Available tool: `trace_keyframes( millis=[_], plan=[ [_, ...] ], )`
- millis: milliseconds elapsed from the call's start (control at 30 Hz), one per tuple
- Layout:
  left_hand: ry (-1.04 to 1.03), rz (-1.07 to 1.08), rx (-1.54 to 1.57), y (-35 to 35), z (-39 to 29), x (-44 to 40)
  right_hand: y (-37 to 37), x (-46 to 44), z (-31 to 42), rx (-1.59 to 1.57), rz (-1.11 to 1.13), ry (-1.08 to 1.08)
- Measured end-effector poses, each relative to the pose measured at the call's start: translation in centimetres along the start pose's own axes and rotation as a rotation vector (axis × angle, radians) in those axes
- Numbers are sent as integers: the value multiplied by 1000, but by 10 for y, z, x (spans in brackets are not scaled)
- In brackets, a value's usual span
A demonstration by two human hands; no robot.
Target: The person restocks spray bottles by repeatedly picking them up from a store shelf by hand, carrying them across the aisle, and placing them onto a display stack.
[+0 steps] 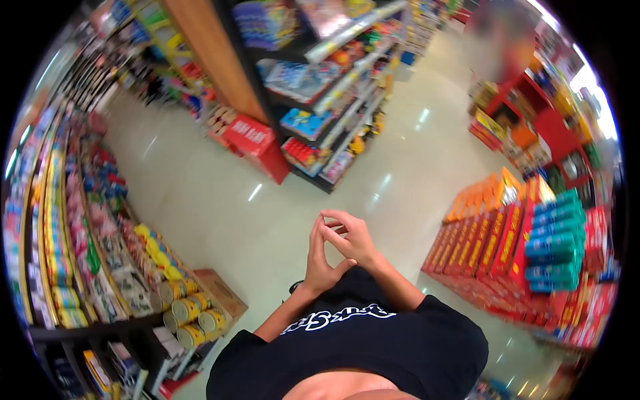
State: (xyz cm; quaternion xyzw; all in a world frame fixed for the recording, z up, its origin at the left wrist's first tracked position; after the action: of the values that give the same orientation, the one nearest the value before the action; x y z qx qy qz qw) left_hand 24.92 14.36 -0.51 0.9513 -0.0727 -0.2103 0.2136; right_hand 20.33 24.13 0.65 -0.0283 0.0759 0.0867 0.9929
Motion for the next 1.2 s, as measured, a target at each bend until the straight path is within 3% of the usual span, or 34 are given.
trace_keyframes(
  millis=[67, 200, 300, 467, 633, 967, 1200],
  plan=[
    [60, -71, -52, 38, 26, 8, -46, -20, -25, -76, 95, -127],
    [268, -219, 184, 118, 54, -2, -132, -73, -55, -59, 279, -175],
    [253, -314, -1, 174, 113, -5, -201, -125, -57, -76, 418, -159],
    [353, -365, -16, 281, 186, -42, -311, -224, -79, -95, 541, -70],
    [432, -313, -172, 394, 241, -87, -417, -315, -83, -185, 653, -134],
    [631, -368, -154, 562, 371, -119, -611, -442, -120, -102, 1002, -226],
    [593, -270, -129, 707, 498, -175, -745, -568, -151, -48, 924, -159]
  ],
)
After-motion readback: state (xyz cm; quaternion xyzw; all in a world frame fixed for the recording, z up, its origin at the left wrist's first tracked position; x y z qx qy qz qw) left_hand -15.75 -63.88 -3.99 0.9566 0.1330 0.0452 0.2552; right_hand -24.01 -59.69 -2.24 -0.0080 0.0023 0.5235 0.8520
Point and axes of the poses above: each hand's wrist, its own x-axis away from the middle knuckle, its own y-axis out of the back of the hand, z = x × y, the point moved 9 cm from there along -x, towards the middle knuckle, and after that the axes turned 10 degrees about -x, right-handed, at the moved point
